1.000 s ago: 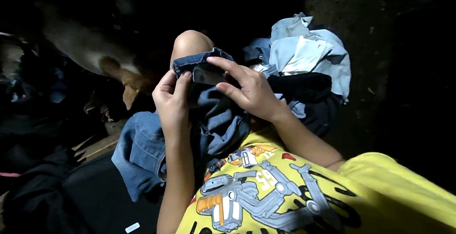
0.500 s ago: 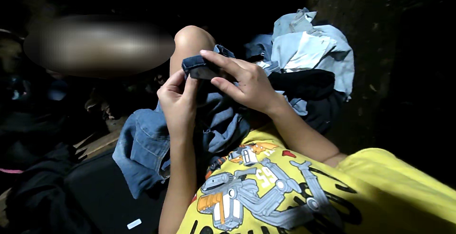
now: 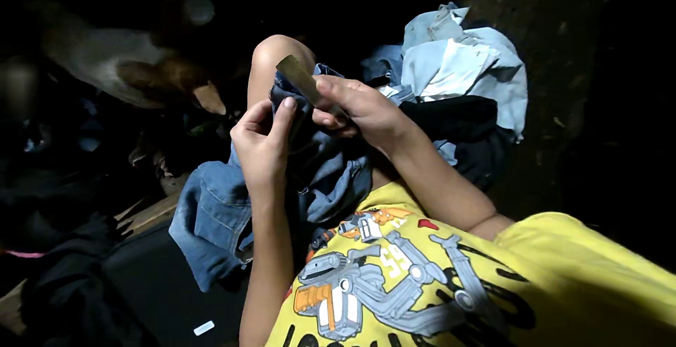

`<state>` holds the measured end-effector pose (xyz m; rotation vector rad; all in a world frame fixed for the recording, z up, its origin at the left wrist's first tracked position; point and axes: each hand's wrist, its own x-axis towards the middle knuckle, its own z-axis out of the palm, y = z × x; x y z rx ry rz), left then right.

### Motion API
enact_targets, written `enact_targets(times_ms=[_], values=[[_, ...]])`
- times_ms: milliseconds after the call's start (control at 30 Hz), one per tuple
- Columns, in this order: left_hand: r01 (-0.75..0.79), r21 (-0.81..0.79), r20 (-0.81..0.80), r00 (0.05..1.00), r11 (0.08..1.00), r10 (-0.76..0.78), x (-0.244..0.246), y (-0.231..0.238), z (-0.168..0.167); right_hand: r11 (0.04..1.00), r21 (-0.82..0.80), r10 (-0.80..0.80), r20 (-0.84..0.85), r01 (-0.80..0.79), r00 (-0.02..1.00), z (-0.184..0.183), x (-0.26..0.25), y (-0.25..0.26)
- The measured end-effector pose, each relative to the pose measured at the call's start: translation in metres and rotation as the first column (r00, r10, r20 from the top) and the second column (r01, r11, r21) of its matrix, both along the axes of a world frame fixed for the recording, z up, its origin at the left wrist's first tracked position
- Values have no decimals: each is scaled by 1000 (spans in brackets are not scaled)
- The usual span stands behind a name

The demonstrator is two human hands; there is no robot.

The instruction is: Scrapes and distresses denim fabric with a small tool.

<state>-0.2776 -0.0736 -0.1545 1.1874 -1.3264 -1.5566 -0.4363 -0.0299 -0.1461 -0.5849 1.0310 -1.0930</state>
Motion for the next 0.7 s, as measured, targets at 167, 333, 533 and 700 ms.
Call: enact_targets(times_ms=[167,333,533,700], values=[[-18,28,-49,999,999,19,-3,-1,0,933,-344,-151,-638,-105,755,-4,5,11],[-25,20,-68,997,999,27,-3,2,0,899,-399,-317,-878,-181,359,-18,7,31],[-3,35,-78,997,999,5,-4,4,2,874,-466,-433,-875,-134,218,-26,16,25],[-6,7,-89,996,1000,6,-5,7,-2,864,-503,-446,-788,-26,424,-30,29,15]])
